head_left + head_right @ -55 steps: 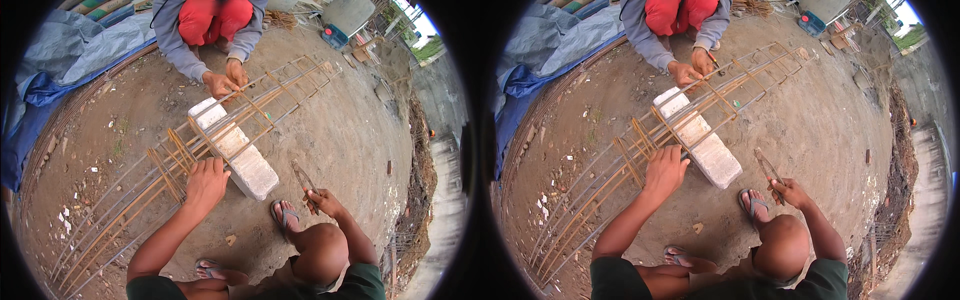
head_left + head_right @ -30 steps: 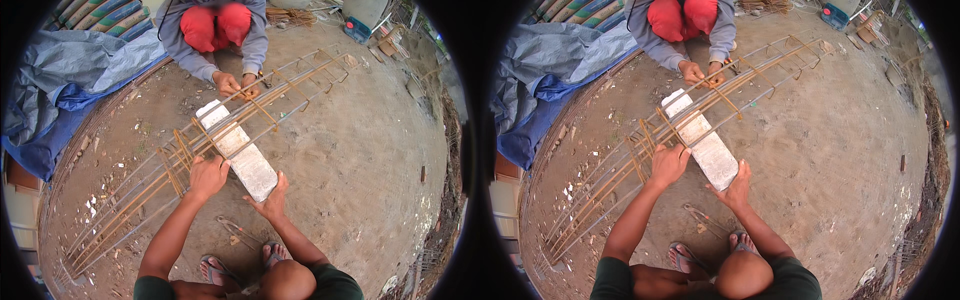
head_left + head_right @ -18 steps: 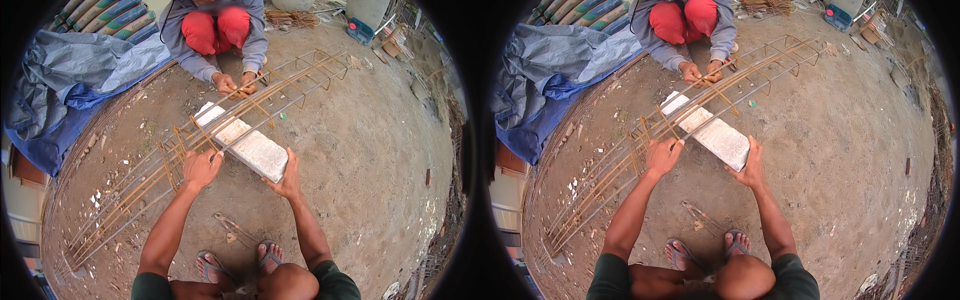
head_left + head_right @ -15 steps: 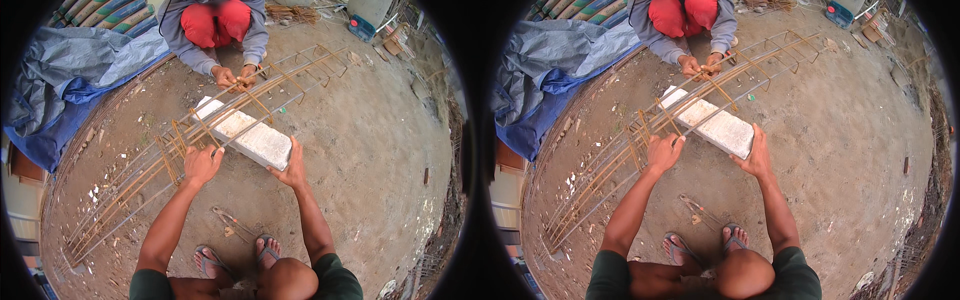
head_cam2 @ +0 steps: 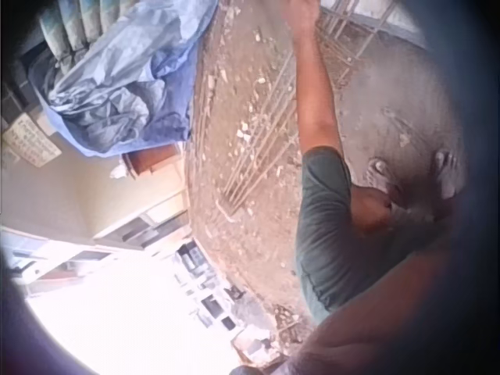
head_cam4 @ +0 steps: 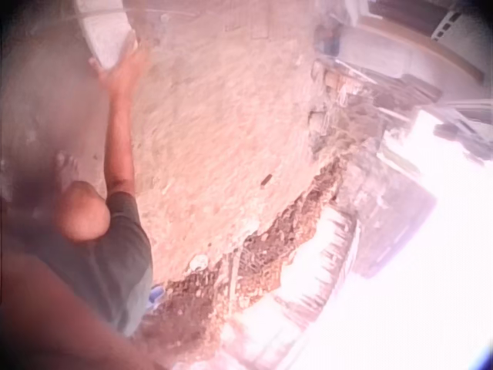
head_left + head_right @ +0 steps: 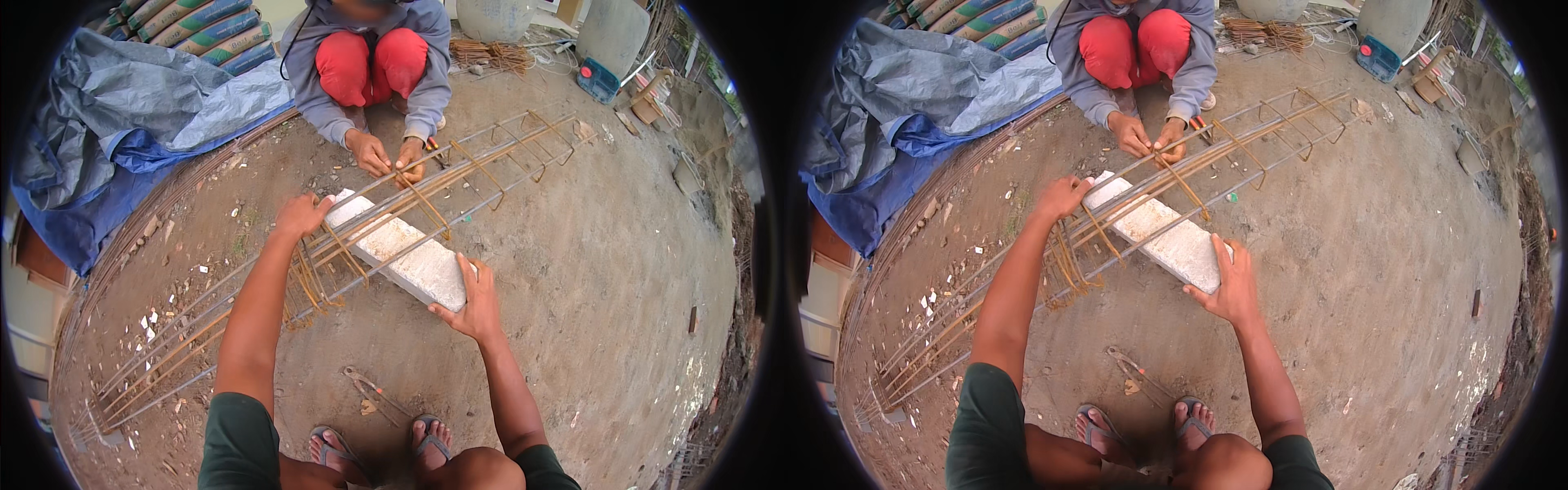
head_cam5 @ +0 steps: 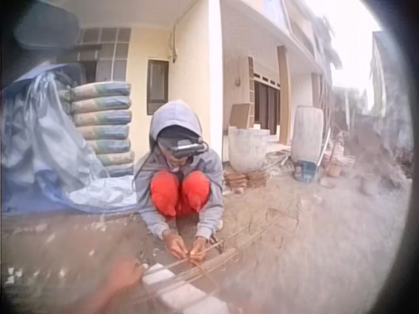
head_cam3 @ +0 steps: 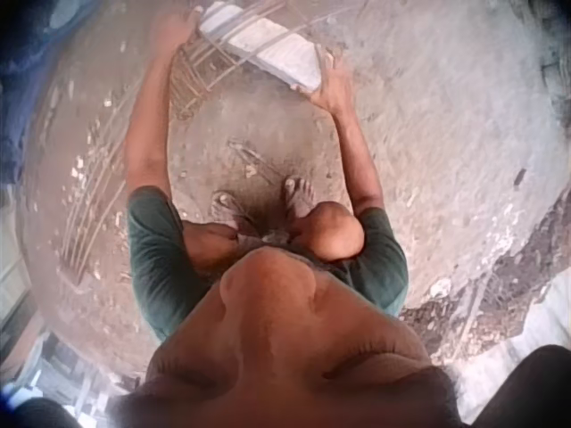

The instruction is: The person ties wire around intersecting steel bars to form a rebar cage using pliers. They repeatedly wrap and twist wire at multiple joints while a coworker works nearby.

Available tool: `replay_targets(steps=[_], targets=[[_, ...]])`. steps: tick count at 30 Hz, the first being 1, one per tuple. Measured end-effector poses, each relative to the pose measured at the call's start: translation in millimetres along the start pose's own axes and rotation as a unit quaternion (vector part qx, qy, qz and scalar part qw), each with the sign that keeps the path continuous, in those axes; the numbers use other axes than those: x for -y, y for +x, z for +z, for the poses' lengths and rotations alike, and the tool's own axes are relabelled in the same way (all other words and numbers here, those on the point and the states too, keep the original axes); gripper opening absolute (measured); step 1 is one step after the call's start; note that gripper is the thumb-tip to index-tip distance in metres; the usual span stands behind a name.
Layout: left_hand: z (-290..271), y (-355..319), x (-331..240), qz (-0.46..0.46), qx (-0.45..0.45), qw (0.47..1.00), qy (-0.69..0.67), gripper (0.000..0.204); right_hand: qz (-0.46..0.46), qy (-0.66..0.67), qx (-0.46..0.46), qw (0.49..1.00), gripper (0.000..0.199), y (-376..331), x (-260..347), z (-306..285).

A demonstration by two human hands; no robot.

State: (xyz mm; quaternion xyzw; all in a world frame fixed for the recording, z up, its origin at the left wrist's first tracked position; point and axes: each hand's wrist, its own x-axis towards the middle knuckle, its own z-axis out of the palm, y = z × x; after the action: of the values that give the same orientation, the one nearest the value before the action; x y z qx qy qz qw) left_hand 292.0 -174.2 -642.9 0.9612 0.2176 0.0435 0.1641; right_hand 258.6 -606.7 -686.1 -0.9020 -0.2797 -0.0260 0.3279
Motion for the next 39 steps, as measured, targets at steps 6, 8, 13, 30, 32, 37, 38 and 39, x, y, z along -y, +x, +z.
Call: replay_targets(steps=[6,8,13,30,32,37,38,39], targets=[[-5.7,14.6,4.0,-0.119,0.357,0.907,-0.189,0.087,0.025,0.004,-0.027,0.999,0.114,-8.0,-4.2,7.5],[-1.7,17.1,9.9,-0.124,0.337,0.927,-0.107,0.085,0.015,0.005,-0.031,0.999,0.114,-5.3,0.3,7.8],[6.4,20.4,21.1,-0.075,0.355,0.911,-0.199,0.073,0.02,0.0,-0.057,0.998,0.113,-24.5,3.1,20.3],[1.7,-9.5,-17.6,-0.139,0.209,0.966,0.055,0.114,0.12,-0.029,-0.136,0.983,0.115,-58.3,61.6,55.5],[-3.5,-15.1,-23.0,-0.141,0.19,0.97,0.053,0.112,0.128,-0.032,-0.132,0.983,0.115,-60.7,66.8,55.4],[-12.4,-25.0,-37.6,-0.152,0.167,0.973,0.049,0.105,0.131,-0.037,-0.15,0.979,0.115,-64.2,76.6,63.9],[-12.1,-25.4,-35.8,-0.153,0.171,0.972,0.047,0.103,0.13,-0.036,-0.148,0.98,0.116,-65.2,77.4,65.6],[-13.7,-25.0,-32.7,-0.142,0.164,0.975,0.049,0.104,0.128,-0.034,-0.147,0.98,0.117,-63.6,77.4,66.4]])
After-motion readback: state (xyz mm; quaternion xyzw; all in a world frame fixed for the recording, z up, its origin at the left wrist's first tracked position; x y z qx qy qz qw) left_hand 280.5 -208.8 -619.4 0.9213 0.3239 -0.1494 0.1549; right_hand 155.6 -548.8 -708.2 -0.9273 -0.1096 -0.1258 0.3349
